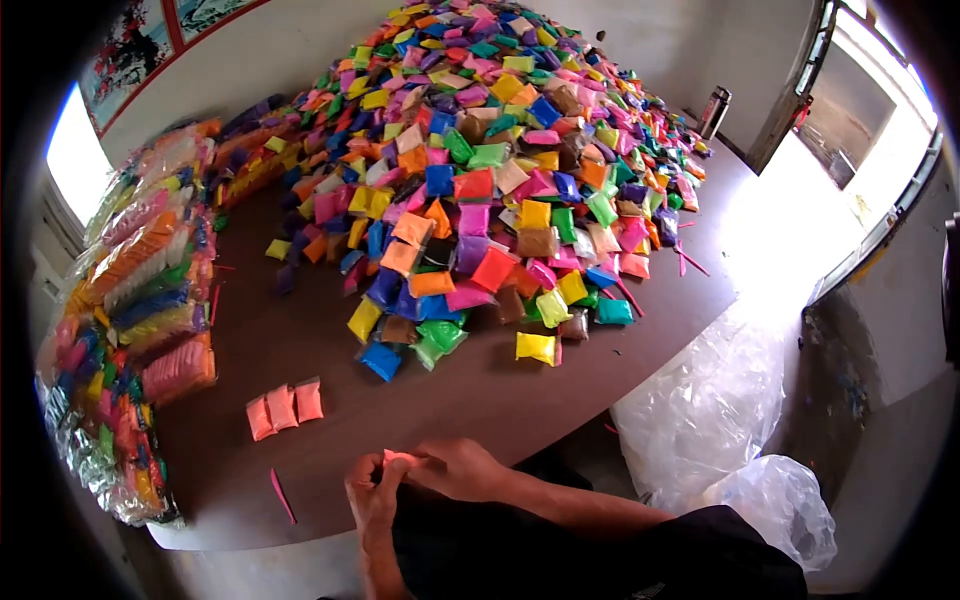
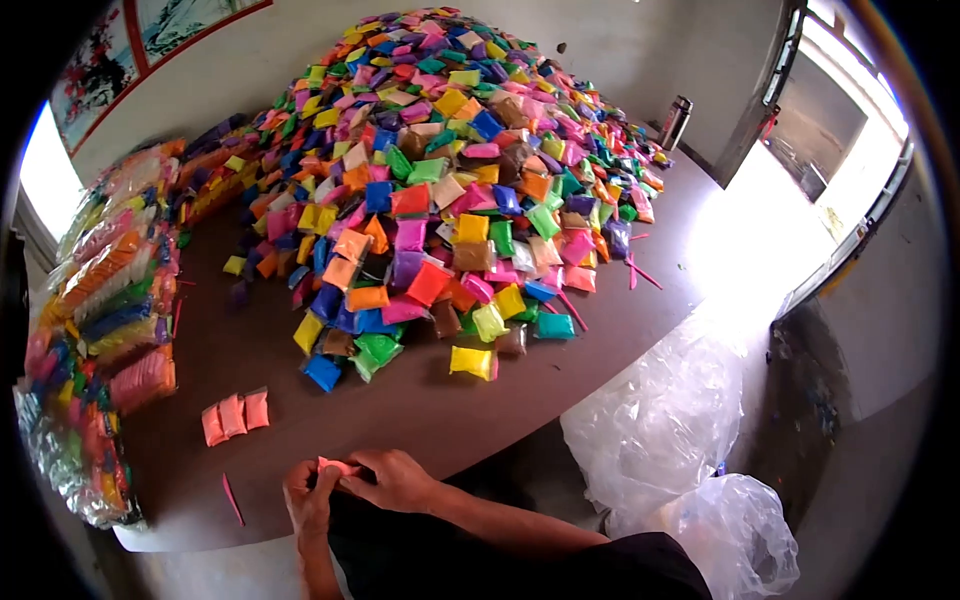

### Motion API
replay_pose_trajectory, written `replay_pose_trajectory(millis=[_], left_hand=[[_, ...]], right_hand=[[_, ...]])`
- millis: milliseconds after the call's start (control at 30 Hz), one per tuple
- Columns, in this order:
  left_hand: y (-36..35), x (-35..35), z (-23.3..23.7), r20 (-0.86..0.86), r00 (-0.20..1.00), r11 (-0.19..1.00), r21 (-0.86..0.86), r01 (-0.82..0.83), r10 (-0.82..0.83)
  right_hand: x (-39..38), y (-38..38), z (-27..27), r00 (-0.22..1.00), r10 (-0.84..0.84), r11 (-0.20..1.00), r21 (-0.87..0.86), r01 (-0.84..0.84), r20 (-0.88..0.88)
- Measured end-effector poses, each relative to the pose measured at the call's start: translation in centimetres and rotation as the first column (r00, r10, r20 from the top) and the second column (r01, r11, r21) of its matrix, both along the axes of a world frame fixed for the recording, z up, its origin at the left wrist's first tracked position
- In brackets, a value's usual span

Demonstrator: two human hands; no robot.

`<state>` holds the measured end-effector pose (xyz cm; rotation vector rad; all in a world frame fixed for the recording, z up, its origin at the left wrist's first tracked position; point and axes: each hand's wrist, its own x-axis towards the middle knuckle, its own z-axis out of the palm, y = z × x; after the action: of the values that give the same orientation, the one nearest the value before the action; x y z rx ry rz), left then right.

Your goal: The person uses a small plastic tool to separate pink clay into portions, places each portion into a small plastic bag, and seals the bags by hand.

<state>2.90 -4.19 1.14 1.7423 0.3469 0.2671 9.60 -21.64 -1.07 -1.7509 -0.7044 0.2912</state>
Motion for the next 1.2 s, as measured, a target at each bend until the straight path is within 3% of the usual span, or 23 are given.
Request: replay_pose_trajectory(millis=[133, 233, 300, 400, 533, 600, 733, 800, 933, 1000, 1133, 1200], left_hand=[[1.0, -0.7, -1.9, 0.002, 1.000, 0.999, 0.026, -0.019, 0.018], [0.6, -0.6, -2.0, 0.022, 0.998, 0.998, -0.019, -0.064, 0.065], [0.3, -0.5, -1.4, 0.021, 1.000, 1.000, -0.015, 0.006, -0.006], [-0.1, -0.2, -0.5, 0.026, 0.998, 0.998, -0.024, 0.058, -0.057], [0.3, -0.2, -0.9, 0.034, 0.995, 0.996, 0.032, 0.088, -0.089], [-0.1, 0.0, -0.8, 0.050, 0.998, 0.997, -0.072, 0.039, -0.035], [-0.4, -0.1, -0.3, 0.014, 0.999, 0.999, -0.042, -0.029, 0.030], [0.2, -0.4, -1.1, 0.033, 0.998, 0.995, 0.087, -0.056, 0.054], [0.0, -0.5, -1.4, 0.008, 0.998, 0.998, 0.009, -0.068, 0.068], [0.6, -0.6, -2.2, 0.028, 0.999, 0.996, 0.089, 0.019, -0.021], [0.0, -0.3, -0.6, 0.029, 0.997, 0.990, 0.122, 0.069, -0.073], [0.2, -0.1, -1.0, 0.022, 0.992, 0.992, -0.021, 0.128, -0.128]], right_hand=[[0.1, 0.0, 1.0, 1.000, -0.002, 0.998, 0.058, 0.004, -0.025], [0.1, 0.0, -0.3, 0.998, 0.027, 1.000, -0.002, -0.027, -0.049], [-0.1, 0.1, -1.0, 0.999, -0.033, 0.997, 0.068, 0.034, -0.020], [-0.3, -0.3, -0.4, 0.995, -0.030, 0.996, 0.078, 0.038, -0.097], [-0.4, -0.3, -0.3, 0.998, -0.038, 0.996, 0.075, 0.041, -0.051], [-0.3, -0.1, -0.3, 0.999, -0.036, 0.996, 0.085, 0.036, -0.004], [-0.2, -0.5, -0.1, 0.999, 0.027, 1.000, -0.005, -0.027, -0.028], [-0.1, -0.6, -0.6, 0.999, 0.048, 0.998, -0.033, -0.048, 0.002], [-0.2, -0.6, -0.7, 1.000, 0.025, 0.999, 0.028, -0.025, -0.003], [-0.3, -0.5, -0.7, 0.990, -0.002, 0.995, 0.096, 0.015, -0.138], [-0.5, -0.6, -0.5, 0.988, -0.010, 0.992, 0.120, 0.028, -0.151], [-0.6, -0.5, -1.3, 0.999, -0.040, 0.991, 0.130, 0.039, 0.005]])
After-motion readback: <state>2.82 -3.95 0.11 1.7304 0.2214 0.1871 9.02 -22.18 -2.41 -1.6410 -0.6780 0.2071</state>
